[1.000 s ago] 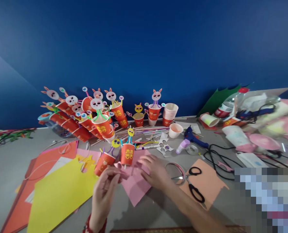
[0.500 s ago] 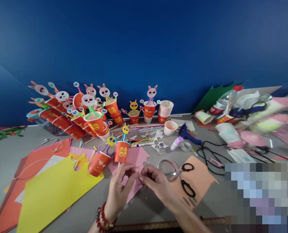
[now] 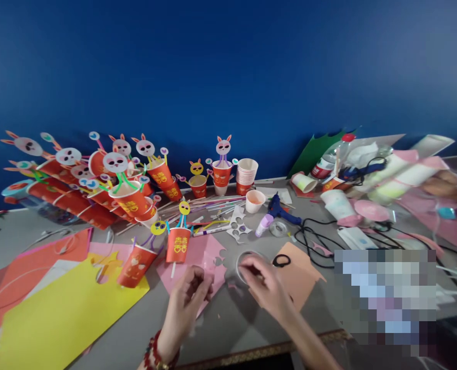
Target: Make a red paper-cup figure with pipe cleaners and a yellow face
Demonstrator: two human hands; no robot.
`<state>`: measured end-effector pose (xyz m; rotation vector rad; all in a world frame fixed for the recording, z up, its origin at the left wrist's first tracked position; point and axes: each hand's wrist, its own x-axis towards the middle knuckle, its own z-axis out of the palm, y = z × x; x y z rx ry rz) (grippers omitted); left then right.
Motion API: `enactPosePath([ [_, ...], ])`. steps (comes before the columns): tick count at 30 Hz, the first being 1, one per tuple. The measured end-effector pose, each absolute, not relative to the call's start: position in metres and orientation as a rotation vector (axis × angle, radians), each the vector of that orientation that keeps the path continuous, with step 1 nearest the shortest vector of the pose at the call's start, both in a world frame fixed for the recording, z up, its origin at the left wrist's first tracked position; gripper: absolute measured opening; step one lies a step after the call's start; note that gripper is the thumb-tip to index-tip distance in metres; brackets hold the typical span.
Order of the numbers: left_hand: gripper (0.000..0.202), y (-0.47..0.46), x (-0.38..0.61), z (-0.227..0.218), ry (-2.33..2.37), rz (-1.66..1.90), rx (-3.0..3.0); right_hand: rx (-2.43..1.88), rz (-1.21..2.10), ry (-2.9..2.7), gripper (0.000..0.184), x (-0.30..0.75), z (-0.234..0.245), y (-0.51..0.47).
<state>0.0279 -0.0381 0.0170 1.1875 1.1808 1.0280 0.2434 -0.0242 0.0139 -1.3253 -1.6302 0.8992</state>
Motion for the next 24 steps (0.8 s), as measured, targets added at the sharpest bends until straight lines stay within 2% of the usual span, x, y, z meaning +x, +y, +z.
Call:
enactPosePath([
  [4,0.025,-0.034,0.026,0.015,1.171,0.976,1.249,-1.588,0.406,-1.959,0.018,0.320,0.006,-0.026],
  [7,0.024,-0.032,0.030,0.011,1.151,0.897,1.343,-1.675,0.256,-2.179,0.044,0.357,-0.004,-0.035],
  [9,0.024,-0.032,0.034,0.007,1.141,0.859,1.379,-1.682,0.244,-2.258,0.051,0.367,-0.010,-0.042],
  [19,0.031,-0.031,0.038,-0.002,1.011,0.907,1.073,-1.749,0.331,-2.347,0.015,0.358,0.001,-0.035],
  [24,0.037,-0.030,0.037,0.003,0.903,0.939,0.891,-1.902,0.390,-2.409,0.011,0.357,0.013,-0.023],
])
